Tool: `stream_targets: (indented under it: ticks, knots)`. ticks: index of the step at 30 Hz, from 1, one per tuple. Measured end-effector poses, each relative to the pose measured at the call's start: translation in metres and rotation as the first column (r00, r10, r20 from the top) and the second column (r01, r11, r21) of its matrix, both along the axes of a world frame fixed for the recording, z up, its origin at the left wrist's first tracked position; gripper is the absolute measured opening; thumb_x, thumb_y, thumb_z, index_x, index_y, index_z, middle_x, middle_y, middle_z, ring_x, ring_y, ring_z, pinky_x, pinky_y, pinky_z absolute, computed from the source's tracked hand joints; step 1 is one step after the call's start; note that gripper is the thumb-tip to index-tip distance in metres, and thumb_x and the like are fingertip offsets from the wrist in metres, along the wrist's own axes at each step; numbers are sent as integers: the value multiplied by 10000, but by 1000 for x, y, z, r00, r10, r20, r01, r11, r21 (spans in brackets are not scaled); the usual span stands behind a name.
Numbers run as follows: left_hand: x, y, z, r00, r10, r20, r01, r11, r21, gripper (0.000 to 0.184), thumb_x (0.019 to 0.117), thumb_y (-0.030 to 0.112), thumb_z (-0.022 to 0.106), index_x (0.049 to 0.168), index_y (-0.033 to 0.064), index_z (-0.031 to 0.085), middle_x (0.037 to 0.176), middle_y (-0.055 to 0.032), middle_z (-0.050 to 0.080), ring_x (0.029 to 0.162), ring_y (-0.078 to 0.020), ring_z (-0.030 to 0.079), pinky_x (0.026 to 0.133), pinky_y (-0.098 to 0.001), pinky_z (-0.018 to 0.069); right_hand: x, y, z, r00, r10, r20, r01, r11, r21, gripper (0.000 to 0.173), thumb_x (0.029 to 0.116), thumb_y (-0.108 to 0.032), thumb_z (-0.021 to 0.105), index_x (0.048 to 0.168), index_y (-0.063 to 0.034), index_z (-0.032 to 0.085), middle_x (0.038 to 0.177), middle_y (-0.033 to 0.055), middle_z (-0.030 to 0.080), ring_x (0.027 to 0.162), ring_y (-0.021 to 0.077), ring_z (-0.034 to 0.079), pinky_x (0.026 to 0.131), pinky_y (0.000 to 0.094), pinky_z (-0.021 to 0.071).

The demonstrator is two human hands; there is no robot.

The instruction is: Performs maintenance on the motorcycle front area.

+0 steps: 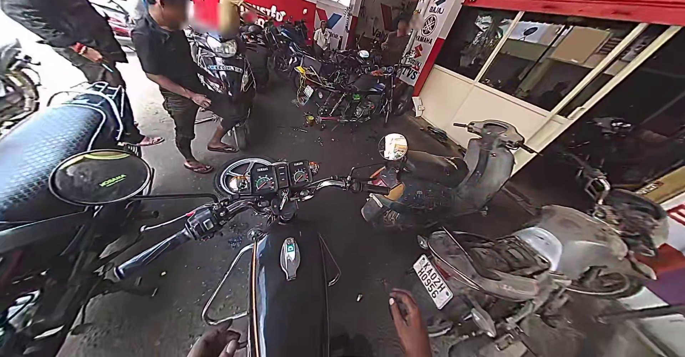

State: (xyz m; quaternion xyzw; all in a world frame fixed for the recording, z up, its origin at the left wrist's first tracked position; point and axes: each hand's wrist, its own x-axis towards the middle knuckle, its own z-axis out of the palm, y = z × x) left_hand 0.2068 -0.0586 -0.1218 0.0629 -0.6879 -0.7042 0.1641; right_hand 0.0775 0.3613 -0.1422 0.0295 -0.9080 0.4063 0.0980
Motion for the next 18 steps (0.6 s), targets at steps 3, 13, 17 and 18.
stream_targets:
  ticks: [3, 13, 17, 18]
  knots:
    - [-18, 12, 23, 997, -22, -78, 23, 1000, 6, 314, 1003, 80, 592, 1293, -22, 528, 1059, -7, 728, 957, -115, 710, 899, -351, 597, -22, 7, 11, 988, -92, -126, 83, 994, -72, 230, 942, -101, 611, 1076, 42, 733, 1194, 202, 699, 1066, 268, 697, 917, 415, 579]
    - [13, -11, 25, 997, 47, -61, -51, 997, -65, 380, 999, 100, 607, 1348, -25, 526, 1098, -64, 725, 995, -167, 709, 909, -371, 598, -52, -54, 21, 964, 67, -256, -90, 993, -77, 241, 926, -171, 619, 1031, 2, 752, 1240, 176, 685, 1098, 212, 685, 879, 341, 588]
    - [34, -38, 26, 979, 194, -55, -198, 978, -68, 368, 992, 81, 600, 1336, -22, 521, 1085, -34, 719, 978, -133, 707, 899, -345, 596, -64, -61, 36, 953, 108, -284, -133, 989, -69, 248, 936, -188, 614, 1023, -1, 750, 1240, 174, 677, 1055, 178, 688, 808, 281, 591]
    - [39, -42, 27, 972, 230, -45, -233, 970, -73, 368, 991, 83, 602, 1332, -28, 521, 1082, -37, 713, 973, -132, 709, 898, -347, 600, -66, -62, 39, 950, 114, -290, -139, 988, -67, 251, 935, -188, 613, 1023, 4, 749, 1237, 180, 677, 1053, 182, 688, 801, 279, 590]
